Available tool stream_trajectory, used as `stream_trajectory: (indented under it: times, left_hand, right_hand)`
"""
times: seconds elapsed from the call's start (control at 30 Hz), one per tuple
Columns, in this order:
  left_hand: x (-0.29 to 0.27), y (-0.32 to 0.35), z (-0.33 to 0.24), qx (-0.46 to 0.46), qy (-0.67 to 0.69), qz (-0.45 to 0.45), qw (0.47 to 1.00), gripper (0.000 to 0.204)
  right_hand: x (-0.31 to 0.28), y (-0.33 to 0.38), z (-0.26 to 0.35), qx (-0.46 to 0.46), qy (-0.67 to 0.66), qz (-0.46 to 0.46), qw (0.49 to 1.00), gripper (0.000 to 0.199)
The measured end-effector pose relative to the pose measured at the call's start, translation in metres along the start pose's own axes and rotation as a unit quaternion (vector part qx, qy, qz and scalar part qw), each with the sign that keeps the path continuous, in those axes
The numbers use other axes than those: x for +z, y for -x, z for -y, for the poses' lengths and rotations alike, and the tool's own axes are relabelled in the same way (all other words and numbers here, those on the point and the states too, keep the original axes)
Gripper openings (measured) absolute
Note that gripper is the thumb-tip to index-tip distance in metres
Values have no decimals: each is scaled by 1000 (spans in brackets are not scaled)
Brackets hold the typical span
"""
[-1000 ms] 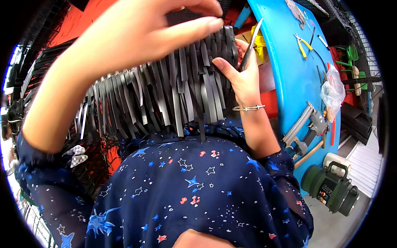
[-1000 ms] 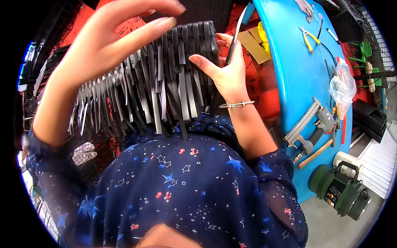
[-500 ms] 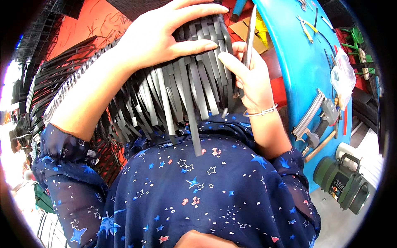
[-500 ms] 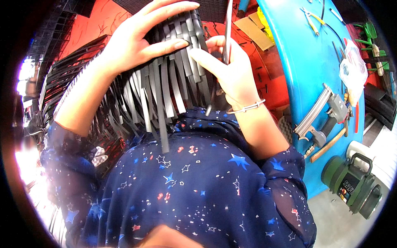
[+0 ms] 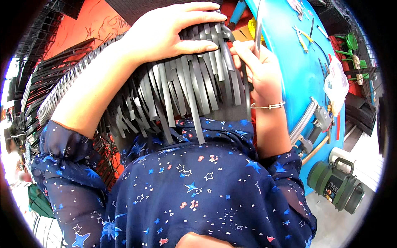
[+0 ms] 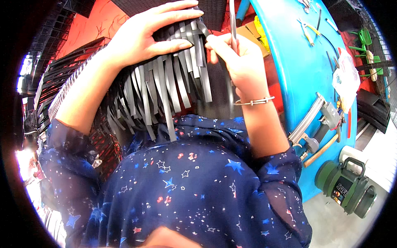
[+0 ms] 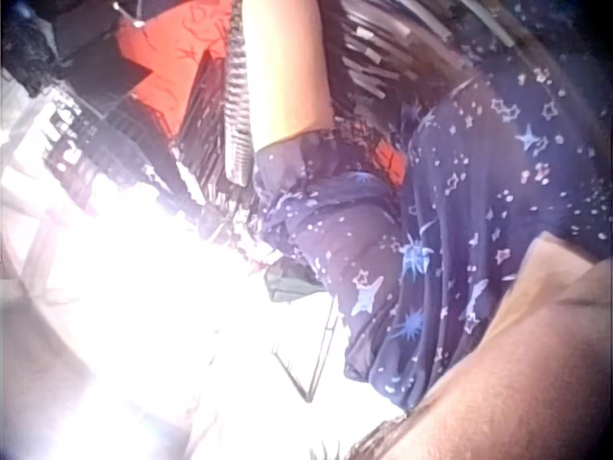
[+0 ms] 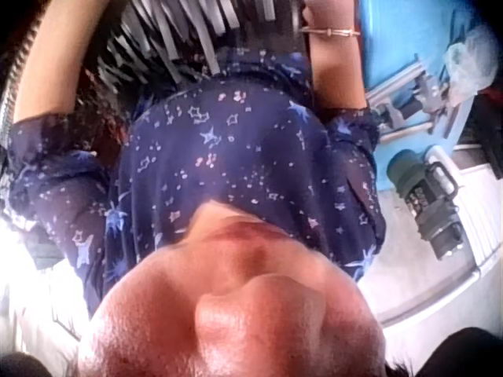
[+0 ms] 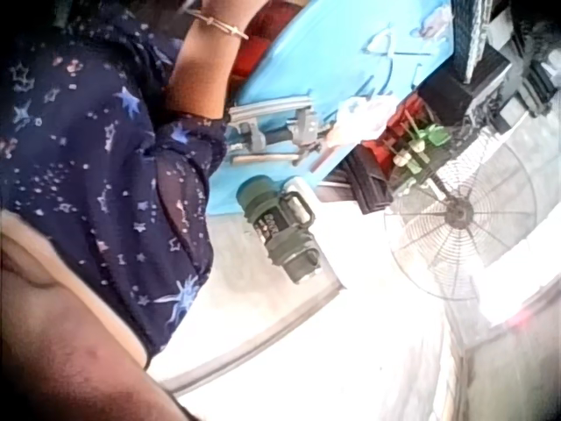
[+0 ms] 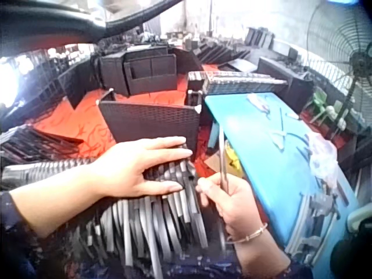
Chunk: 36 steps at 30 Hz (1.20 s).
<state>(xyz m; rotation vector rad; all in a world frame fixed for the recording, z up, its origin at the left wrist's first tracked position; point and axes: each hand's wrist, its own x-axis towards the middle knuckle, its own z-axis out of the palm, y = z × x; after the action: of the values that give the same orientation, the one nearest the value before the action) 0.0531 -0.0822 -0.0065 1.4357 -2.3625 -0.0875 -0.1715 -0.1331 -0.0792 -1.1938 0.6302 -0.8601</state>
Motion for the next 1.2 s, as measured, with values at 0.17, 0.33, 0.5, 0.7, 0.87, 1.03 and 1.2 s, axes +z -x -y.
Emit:
stream_trajectory:
  times: [0.17,0.33,0.5,0.7,0.87,1.03,1.2]
  left_hand:
    - [20,1,19,13,-60,-65,996,57]
    - [14,1,17,-18,-35,-29,999,58]
    - [16,0,13,-17,-37,-34,999,57]
    - [21,2,15,-2,-37,-50,998,57]
    - [22,0,13,-1,-25,-48,999,56]
    - [19,2,16,2,-20,-57,998,56]
    - [14,2,16,7,-22,-56,998,55]
  right_hand:
    - [-23,-26,1,-49,159,-12,986,16]
    - [-25,-25,-5,-137,253,-7,958,16]
    - [-19,-7,1,-226,209,-54,950,27]
    - [-8,-24,10,-328,365,16,871,34]
    - [-10,-23,14,-287,383,13,878,28]
    - [-3,-19,7,-284,380,-21,880,24]
    - [-13,-21,0,-222,318,-3,921,18]
